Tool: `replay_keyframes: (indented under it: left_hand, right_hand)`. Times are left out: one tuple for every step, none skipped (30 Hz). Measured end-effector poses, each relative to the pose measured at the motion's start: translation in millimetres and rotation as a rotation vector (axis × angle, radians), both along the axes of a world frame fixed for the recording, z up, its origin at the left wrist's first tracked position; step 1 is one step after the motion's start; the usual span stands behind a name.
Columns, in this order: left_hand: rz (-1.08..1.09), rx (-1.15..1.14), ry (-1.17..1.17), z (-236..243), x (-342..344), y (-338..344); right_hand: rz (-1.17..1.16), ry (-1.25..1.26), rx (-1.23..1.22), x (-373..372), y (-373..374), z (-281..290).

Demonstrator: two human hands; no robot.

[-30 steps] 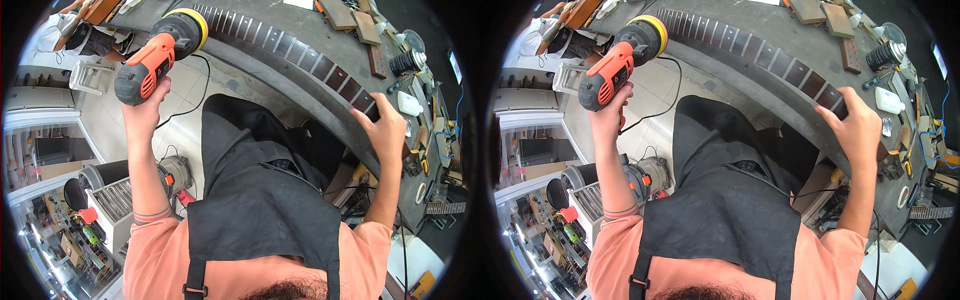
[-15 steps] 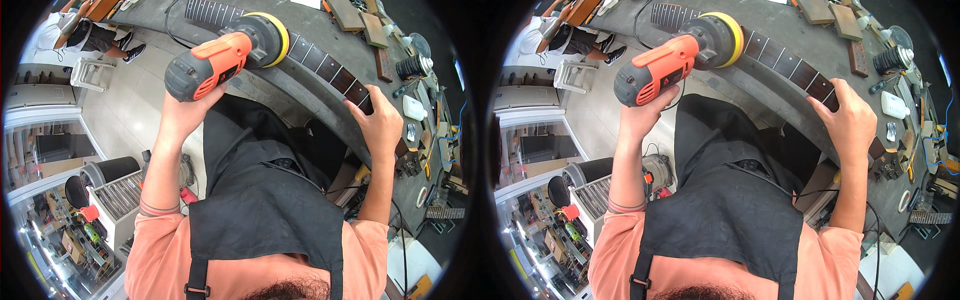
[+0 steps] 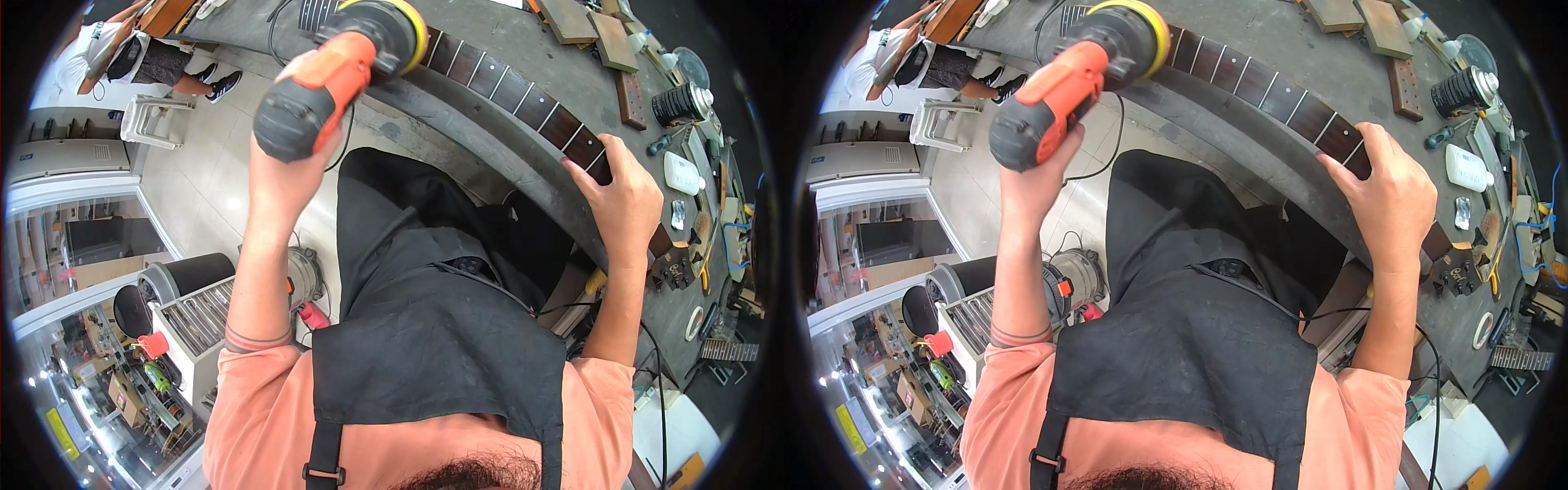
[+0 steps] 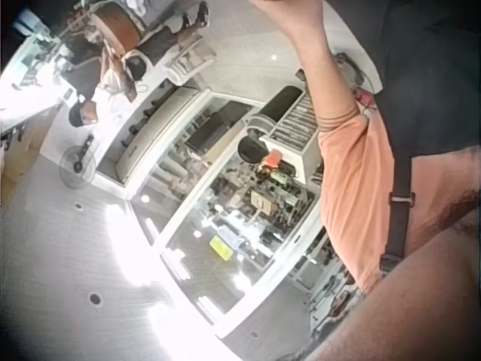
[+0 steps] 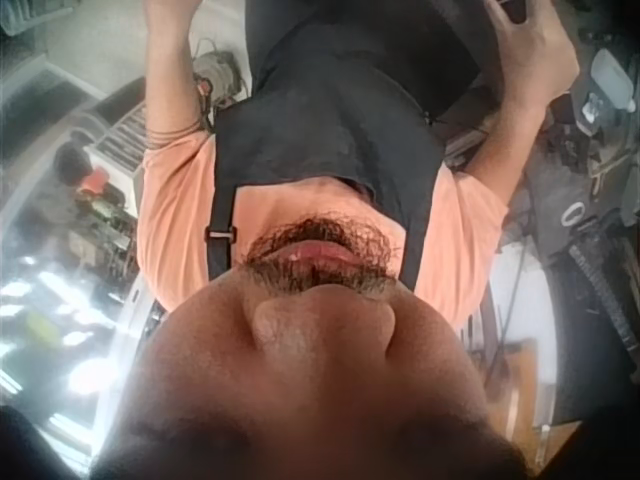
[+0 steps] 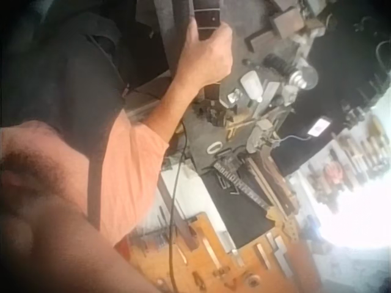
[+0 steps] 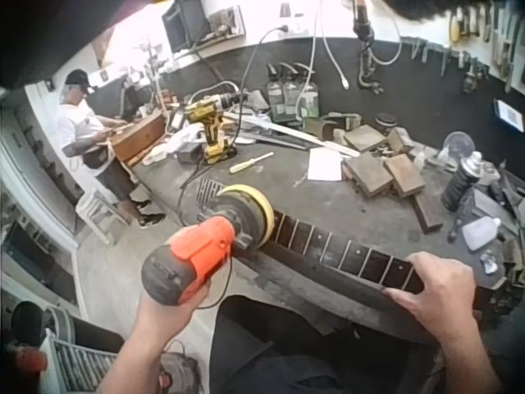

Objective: The person wipes a guitar neck with a white cloth, then uses an orbital sander to smooth the fretboard surface. The person holds the neck with one hand while operating the sander with the other, moving the tool along the length of the wood.

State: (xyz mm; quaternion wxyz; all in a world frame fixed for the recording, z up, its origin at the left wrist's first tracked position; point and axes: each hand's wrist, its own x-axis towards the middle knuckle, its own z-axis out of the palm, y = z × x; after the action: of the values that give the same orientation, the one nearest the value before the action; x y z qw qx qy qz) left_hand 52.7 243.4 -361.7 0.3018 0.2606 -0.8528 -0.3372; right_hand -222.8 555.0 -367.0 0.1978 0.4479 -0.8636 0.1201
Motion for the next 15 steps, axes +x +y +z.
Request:
replay_keyframes:
  left_hand:
    - [0.035,0.111,-0.04,3,0,-3]
    - [0.025,0.087,-0.044,2,1,-3]
    - [0.013,0.064,-0.048,2,1,-3]
    - [0.002,0.041,-0.052,1,1,-3]
    - [-0.042,-0.047,-0.054,3,1,2]
    - [-0.084,-0.133,-0.059,4,1,7]
    - [-0.07,-0.152,-0.011,2,-1,5]
    - [-0.056,-0.171,0.036,1,-4,4]
    - [-0.036,-0.094,0.028,0,-4,-2]
    - [-0.017,-0.017,0.019,1,-4,-4]
    - [-0.009,0.004,0.008,3,-5,-1]
    - [-0.002,0.026,-0.003,7,-6,3]
    - [-0.045,-0.052,0.032,9,-9,5]
    - [-0.069,-0.093,0.029,10,-10,5]
    - [-0.091,-0.135,0.025,11,-10,5]
  right_hand:
    - [-0.001,-0.002,0.003,-1,0,0]
    - [-0.002,-0.003,0.005,-1,0,0]
    - [0.001,-0.006,0.002,-2,0,-1]
    - [0.003,-0.009,-0.002,-2,0,-1]
    - [0.005,-0.013,-0.005,-3,0,0]
    - [-0.001,-0.021,0.0,-4,0,-1]
    - [-0.007,-0.03,0.004,-6,-1,0]
    - [-0.013,-0.038,0.01,-7,-1,-1]
    - [-0.01,-0.04,0.006,-7,-1,-1]
    - [-0.008,-0.041,0.002,-8,0,-2]
    - [-0.006,-0.043,-0.003,-9,0,-2]
    - [-0.01,-0.049,0.002,-9,0,-2]
    - [-0.014,-0.055,0.007,-9,0,-1]
    - [-0.018,-0.061,0.012,-9,0,-1]
    - [-0.017,-0.058,0.01,-9,0,-1]
